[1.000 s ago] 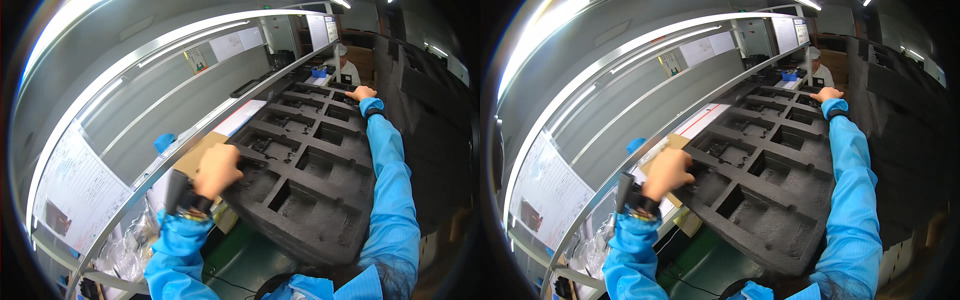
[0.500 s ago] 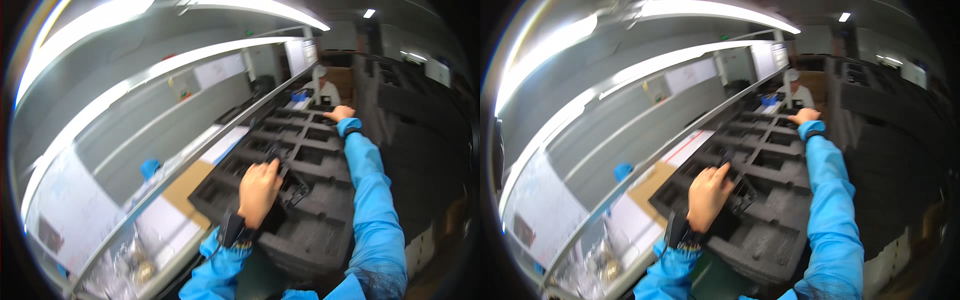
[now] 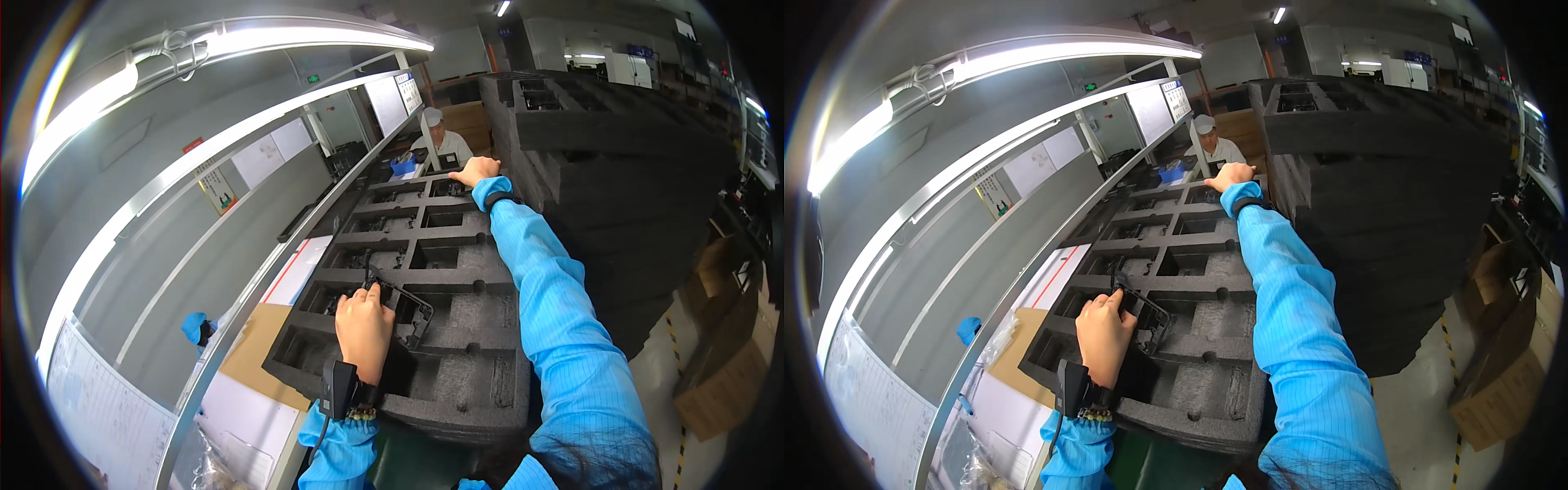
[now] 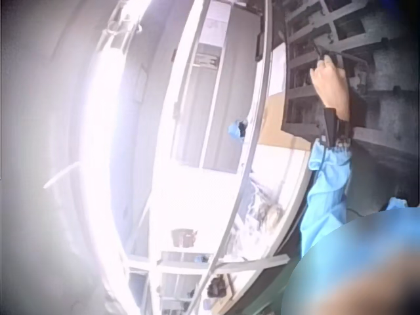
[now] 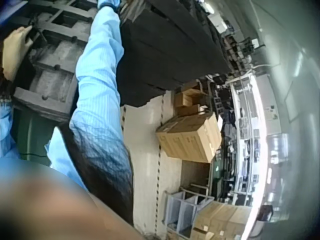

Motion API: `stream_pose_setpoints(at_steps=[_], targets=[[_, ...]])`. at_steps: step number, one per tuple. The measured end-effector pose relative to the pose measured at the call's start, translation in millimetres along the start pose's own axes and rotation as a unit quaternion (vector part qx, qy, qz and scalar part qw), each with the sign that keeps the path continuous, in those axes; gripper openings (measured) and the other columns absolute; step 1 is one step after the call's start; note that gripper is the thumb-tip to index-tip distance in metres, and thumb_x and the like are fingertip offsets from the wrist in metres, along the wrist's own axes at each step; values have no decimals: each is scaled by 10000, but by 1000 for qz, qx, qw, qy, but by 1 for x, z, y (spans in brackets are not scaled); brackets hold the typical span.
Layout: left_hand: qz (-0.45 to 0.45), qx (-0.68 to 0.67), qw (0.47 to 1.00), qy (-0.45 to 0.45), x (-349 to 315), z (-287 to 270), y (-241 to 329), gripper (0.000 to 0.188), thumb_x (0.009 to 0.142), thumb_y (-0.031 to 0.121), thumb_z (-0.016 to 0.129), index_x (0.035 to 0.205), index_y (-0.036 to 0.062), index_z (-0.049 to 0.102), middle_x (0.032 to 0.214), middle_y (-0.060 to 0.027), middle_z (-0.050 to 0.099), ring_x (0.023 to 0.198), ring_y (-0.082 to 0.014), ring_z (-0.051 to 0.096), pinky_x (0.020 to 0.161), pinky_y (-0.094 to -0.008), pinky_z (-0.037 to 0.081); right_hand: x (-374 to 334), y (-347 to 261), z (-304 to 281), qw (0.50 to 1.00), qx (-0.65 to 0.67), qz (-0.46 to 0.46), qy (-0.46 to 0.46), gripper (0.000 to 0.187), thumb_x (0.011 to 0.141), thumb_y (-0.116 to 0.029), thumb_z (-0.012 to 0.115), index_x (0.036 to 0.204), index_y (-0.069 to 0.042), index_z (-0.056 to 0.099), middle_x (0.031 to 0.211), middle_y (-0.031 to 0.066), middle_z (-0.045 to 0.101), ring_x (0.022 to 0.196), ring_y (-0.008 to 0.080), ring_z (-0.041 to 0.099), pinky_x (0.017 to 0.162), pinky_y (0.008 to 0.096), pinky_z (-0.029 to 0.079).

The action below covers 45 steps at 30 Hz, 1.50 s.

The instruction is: Picking plastic frames/casings from a foam tray and stacking them.

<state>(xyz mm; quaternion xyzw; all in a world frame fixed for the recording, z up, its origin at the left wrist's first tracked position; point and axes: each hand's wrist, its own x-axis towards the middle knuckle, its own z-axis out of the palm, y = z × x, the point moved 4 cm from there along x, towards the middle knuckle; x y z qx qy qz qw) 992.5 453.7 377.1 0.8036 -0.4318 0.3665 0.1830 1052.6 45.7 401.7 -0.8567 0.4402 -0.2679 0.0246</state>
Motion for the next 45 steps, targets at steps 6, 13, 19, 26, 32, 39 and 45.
stream_pose_setpoints(at_steps=[6,13,19,26,32,39,45], targets=[[-8,14,1000,-7,-2,9,-5,292,676,66,630,960,28,683,832,-158,651,789,-333,638,986,-527,398,-15,-11,-27,998,34,-2,50,705,706,-719,608,959,-75,743,957,138,715,938,308,674,864,451,469],[-34,-4,999,-19,0,-3,-8,321,720,102,654,1035,51,690,913,-123,662,858,-314,639,989,-544,391,-62,-77,-57,976,203,-80,12,662,875,-636,455,991,-35,708,994,213,686,969,382,652,814,456,500],[-15,-59,997,50,-10,-54,2,342,726,102,696,1067,75,674,828,-98,616,795,-296,619,980,-479,422,-182,-61,-111,675,619,-181,-360,448,998,-402,444,634,-157,356,560,-66,289,471,66,271,463,258,280],[22,-24,999,39,-164,-168,42,426,615,-15,729,1027,91,703,777,-33,586,743,-203,626,987,-489,436,-410,22,-182,464,675,-133,-558,380,1036,-390,342,840,-84,453,656,-11,425,497,43,306,468,202,266],[-151,5,987,62,-285,-201,71,465,541,-102,684,982,44,702,751,-56,601,745,-240,642,975,-532,440,-540,13,-161,415,738,-269,-459,239,982,-115,490,912,-50,271,1014,160,545,596,38,342,595,195,373],[-256,146,954,50,-332,-208,87,473,568,-62,716,1019,84,724,777,-49,548,788,-234,612,881,-474,503,-601,-48,-97,514,569,-357,-534,485,872,-159,692,1116,70,342,798,64,546,520,53,409,502,233,369],[-325,186,927,27,-368,-193,98,459,624,-47,719,1058,104,722,780,-33,507,797,-213,579,872,-427,517,-654,-50,-61,426,575,-347,-606,359,890,-123,661,946,3,329,836,104,645,546,27,356,500,220,351]])
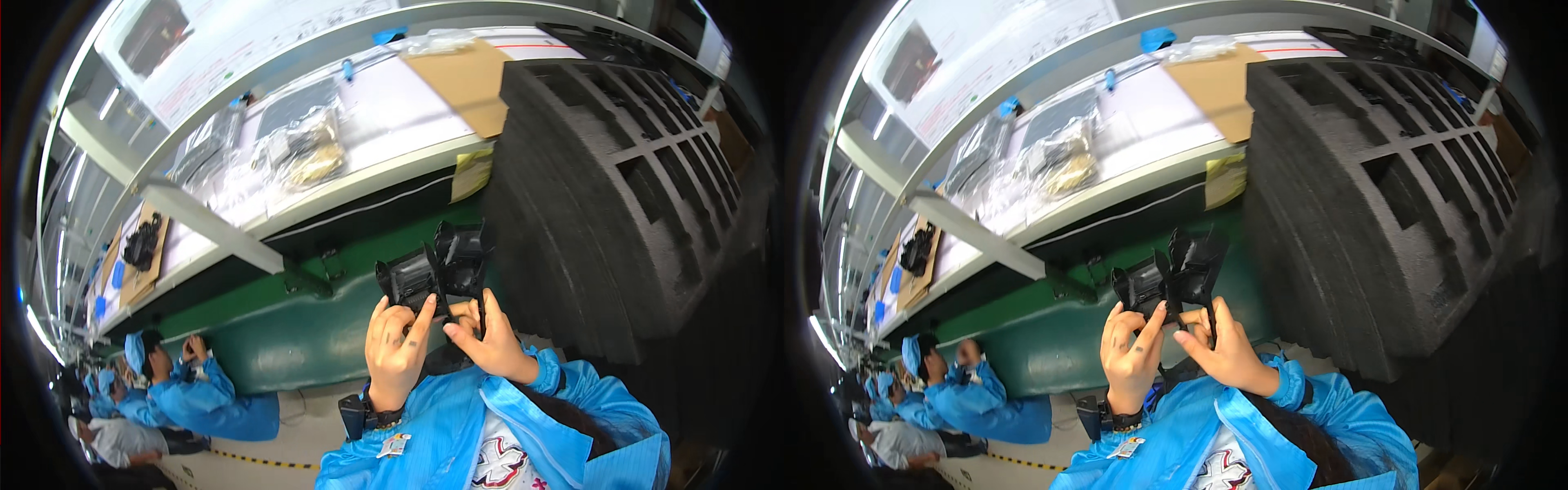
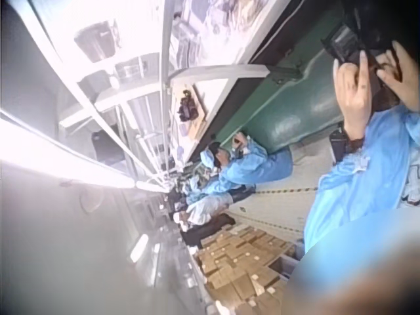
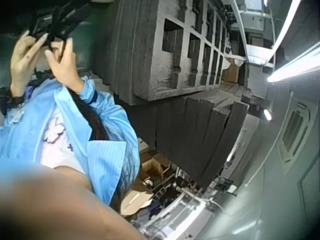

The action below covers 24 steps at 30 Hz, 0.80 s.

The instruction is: Picking plastic frames/casings from a foam tray and stacking them.

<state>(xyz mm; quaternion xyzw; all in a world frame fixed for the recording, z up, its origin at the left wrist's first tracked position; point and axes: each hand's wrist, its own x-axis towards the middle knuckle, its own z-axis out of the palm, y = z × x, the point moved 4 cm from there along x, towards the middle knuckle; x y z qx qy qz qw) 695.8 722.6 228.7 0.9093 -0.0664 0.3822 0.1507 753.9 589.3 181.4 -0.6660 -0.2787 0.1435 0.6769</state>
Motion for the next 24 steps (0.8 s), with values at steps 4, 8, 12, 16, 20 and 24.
stream_pose_setpoints(at_steps=[4,8,12,16,20,24], targets=[[-161,-149,973,70,-17,-1,-19,745,594,-74,726,1303,80,555,1208,-124,473,1156,-275,503,929,-412,490,4,19,8,994,110,2,11,341,924,-28,559,836,-84,234,973,154,682,600,25,345,533,200,337],[-380,-534,743,132,-40,21,-28,755,700,28,680,1400,57,397,1367,-145,422,1217,-283,481,1023,-444,407,-1,45,10,989,151,-1,-10,316,926,-43,566,857,-72,258,978,149,668,619,31,357,574,202,353],[-475,-746,466,22,-71,59,-21,646,837,100,589,1425,32,331,1427,-148,385,1222,-268,480,1077,-460,349,-5,56,8,998,55,-38,-9,216,964,-124,526,921,-34,335,932,149,651,643,28,394,584,206,367],[-433,-777,457,34,-56,54,-22,674,854,108,566,1455,27,273,1512,-180,277,1325,-370,393,1098,-497,325,6,53,-20,996,68,-51,3,449,1026,-401,332,904,20,431,705,78,591,466,38,431,439,205,351],[-433,-781,450,3,-49,50,-27,691,849,124,566,1462,36,260,1537,-175,224,1299,-425,411,1046,-596,362,7,60,-50,996,72,-18,48,487,1030,-393,340,1027,68,498,612,22,491,489,57,436,477,215,362],[-422,-796,433,2,-52,52,-28,661,881,150,539,1460,17,251,1546,-186,188,1267,-414,451,1011,-568,409,1,51,-47,995,86,18,37,521,1031,-379,355,1163,111,474,636,21,458,522,59,422,478,217,334]])
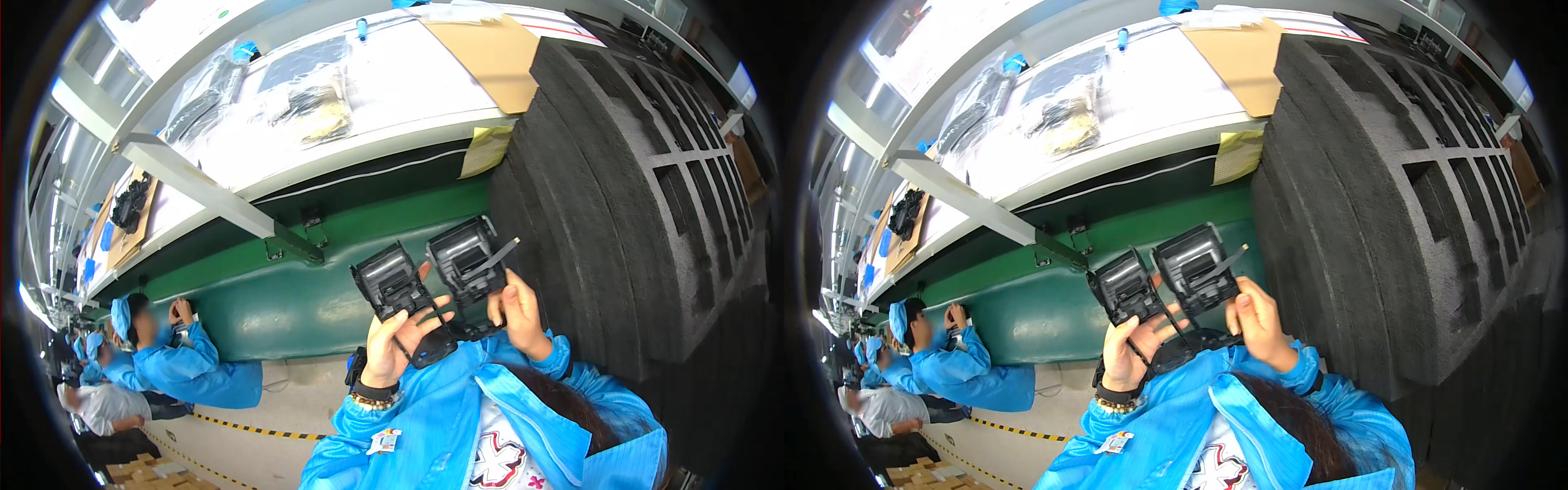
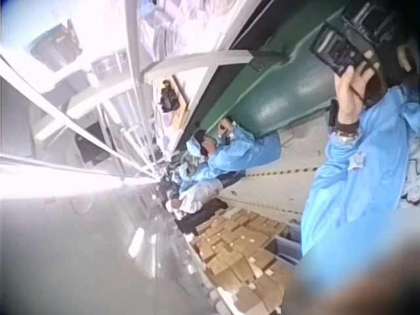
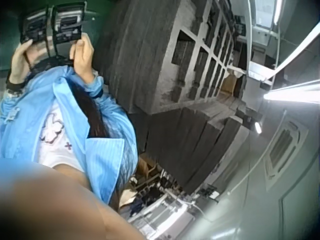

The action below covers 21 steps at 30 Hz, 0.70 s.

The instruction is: Picking plastic frames/casings from a foam tray and stacking them.

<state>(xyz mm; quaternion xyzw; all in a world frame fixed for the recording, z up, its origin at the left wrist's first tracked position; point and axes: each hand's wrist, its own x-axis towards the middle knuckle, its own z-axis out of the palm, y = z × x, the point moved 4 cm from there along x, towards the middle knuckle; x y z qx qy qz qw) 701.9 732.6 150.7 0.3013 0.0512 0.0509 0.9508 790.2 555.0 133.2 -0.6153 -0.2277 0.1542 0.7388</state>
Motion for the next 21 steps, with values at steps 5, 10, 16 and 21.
stream_pose_setpoints(at_steps=[5,10,16,21], targets=[[33,-25,999,3,3,-5,-4,606,921,433,420,1394,54,405,1396,-166,453,1216,-395,469,936,-580,436,-3,-7,10,999,-6,46,15,443,1031,-358,375,1115,52,519,793,29,497,615,57,419,516,191,326],[22,-34,999,-24,11,-1,-1,625,952,475,366,1457,110,320,1503,-170,295,1194,-363,489,953,-571,433,5,10,-3,986,147,45,60,369,1025,-239,436,1263,36,500,845,0,489,768,72,447,685,238,379],[23,29,999,10,9,5,-13,601,973,371,479,1464,105,257,1480,-144,328,1258,-341,459,989,-549,432,13,7,9,823,524,219,-22,534,1017,-422,384,1355,-9,388,864,-9,427,701,74,375,595,205,334],[-30,109,990,89,13,8,-21,507,943,247,586,1360,63,363,1304,-90,469,1187,-283,517,937,-481,494,2,24,8,882,427,193,-54,555,957,-330,557,1384,-73,313,936,-1,416,729,36,376,571,180,346]])
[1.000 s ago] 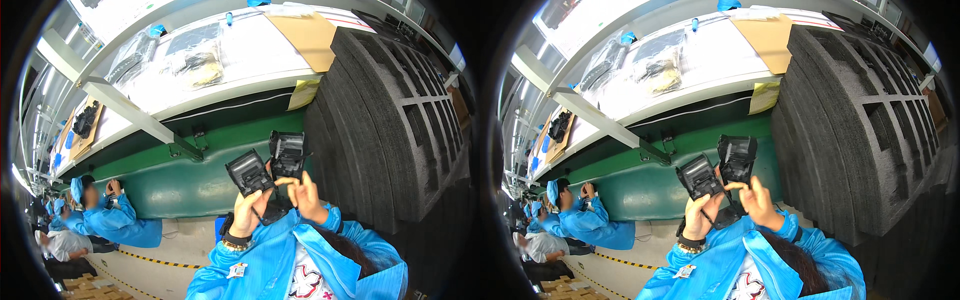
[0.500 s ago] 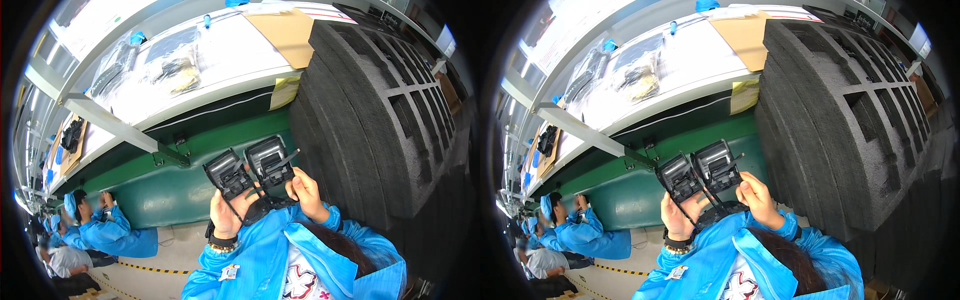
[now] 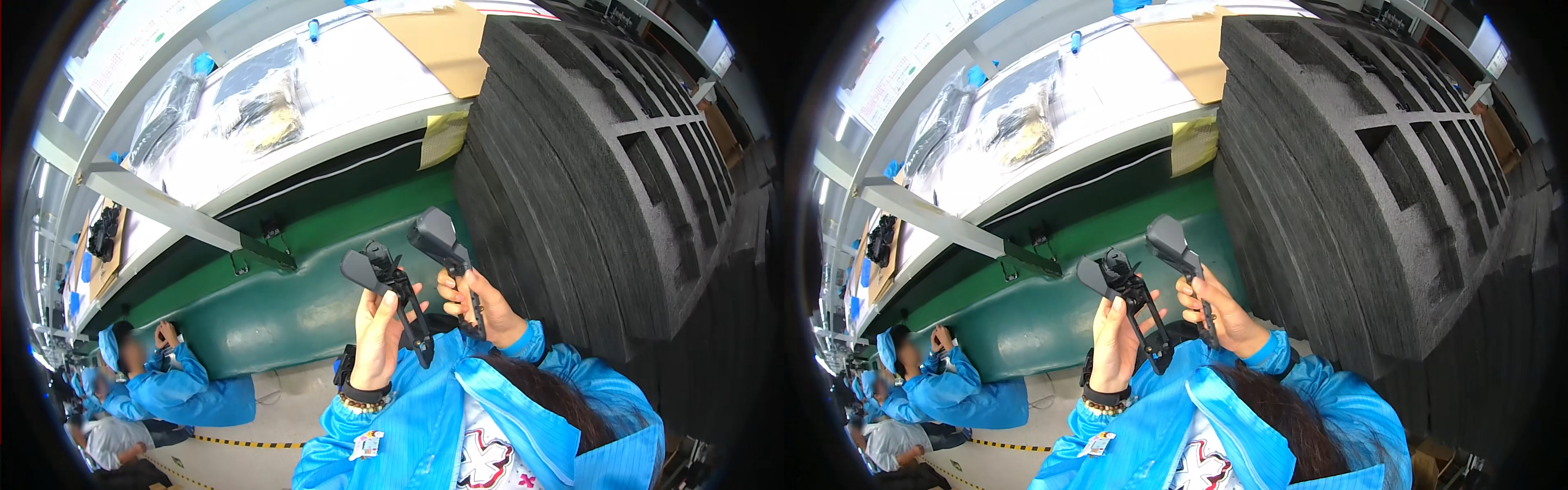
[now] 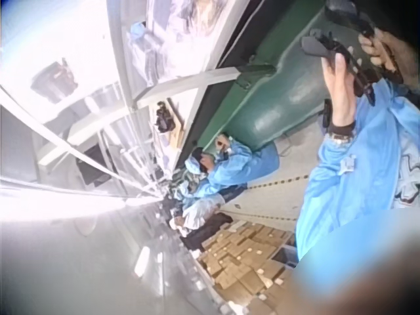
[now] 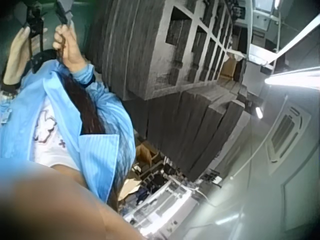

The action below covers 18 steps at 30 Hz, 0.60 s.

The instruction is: Picking plastic frames/casings from a foam tray and stacking them.

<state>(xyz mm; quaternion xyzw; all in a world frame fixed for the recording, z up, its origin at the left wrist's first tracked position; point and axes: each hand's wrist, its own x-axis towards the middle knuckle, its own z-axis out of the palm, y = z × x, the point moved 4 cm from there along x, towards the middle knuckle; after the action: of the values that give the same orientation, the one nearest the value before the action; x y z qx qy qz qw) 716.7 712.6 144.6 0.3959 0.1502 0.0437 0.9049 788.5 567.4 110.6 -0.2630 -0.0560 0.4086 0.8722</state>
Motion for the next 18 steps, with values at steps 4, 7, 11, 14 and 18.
stream_pose_setpoints(at_steps=[4,7,11,14,18], targets=[[-40,1,999,30,0,1,-6,460,941,232,593,1314,49,395,1188,-66,510,1120,-231,551,918,-442,511,-2,1,9,995,-85,-4,44,632,930,-204,583,1434,-104,215,995,4,433,794,27,423,618,173,371],[-41,21,998,52,-1,1,-10,433,947,255,586,1299,73,411,1188,-66,519,1099,-205,550,849,-388,522,-4,5,10,989,-133,-8,65,546,958,-249,539,1413,-96,280,1028,15,452,811,40,424,649,192,379],[-38,22,996,78,-4,3,-9,491,955,278,572,1358,135,332,1131,-86,546,891,-135,572,701,-278,494,-3,7,6,998,-57,5,15,509,1002,-359,433,1404,-65,332,1226,72,486,977,106,504,754,242,449],[30,77,995,63,-7,-5,-5,559,969,371,524,1405,208,215,1031,-112,580,569,-68,375,545,-225,334,-4,-1,17,997,76,6,-28,619,1015,-477,263,1428,-19,316,1471,169,348,1331,304,389,1012,439,440],[61,36,995,74,-9,-14,6,473,958,215,571,1363,139,338,930,-16,558,553,-25,343,505,-177,293,-8,-8,13,1000,2,-23,-3,614,1021,-466,235,1427,-15,325,1442,198,387,1331,346,382,993,496,443]])
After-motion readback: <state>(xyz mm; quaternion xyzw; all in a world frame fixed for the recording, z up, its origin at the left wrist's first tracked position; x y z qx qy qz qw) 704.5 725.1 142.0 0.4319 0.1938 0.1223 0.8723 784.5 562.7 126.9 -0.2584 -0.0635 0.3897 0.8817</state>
